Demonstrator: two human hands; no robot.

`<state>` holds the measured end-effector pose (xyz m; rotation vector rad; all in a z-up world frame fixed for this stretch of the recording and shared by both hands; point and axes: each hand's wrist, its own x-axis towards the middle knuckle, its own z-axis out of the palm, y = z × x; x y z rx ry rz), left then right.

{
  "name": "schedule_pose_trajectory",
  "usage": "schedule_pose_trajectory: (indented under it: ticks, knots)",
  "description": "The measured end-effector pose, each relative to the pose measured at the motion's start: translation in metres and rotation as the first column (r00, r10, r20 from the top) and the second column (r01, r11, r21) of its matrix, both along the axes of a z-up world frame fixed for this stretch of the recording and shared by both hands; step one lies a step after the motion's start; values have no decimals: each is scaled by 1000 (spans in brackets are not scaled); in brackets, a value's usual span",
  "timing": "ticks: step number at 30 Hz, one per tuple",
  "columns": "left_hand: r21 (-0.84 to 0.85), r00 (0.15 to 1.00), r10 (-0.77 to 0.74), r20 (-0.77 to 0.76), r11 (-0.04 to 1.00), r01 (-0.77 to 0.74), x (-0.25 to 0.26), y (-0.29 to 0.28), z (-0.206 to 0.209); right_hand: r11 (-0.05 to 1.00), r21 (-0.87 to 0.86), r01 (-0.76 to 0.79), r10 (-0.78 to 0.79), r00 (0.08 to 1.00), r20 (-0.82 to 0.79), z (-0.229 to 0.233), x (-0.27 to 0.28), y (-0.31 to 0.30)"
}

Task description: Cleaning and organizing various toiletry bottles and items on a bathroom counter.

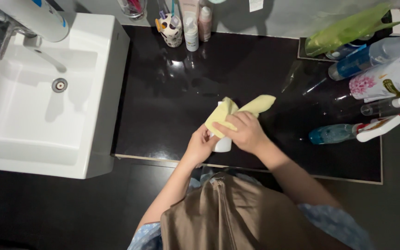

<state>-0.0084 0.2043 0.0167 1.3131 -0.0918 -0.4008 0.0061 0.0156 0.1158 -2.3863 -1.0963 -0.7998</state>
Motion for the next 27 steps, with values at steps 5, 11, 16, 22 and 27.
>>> schedule_pose_trajectory:
  ticks: [5,11,16,22,27]
  knots:
    - [-25,999,-3,-32,1000,3,0,6,19,946,160,283,-261,954,-149,-21,24,-23]
    - [-59,996,-67,-58,996,63,-2,9,26,989,99,106,-105,994,-20,-21,18,-18]
    - [-229,987,-120,-109,969,92,2,12,33,937,141,321,-295,939,-174,-25,27,-35]
    - [-509,915,-206,-347,861,1,13,17,41,978,194,79,-57,992,-113,-21,12,-8]
    - [-671,908,-257,-329,741,-33,13,17,16,830,428,359,-202,907,-370,-13,17,-15]
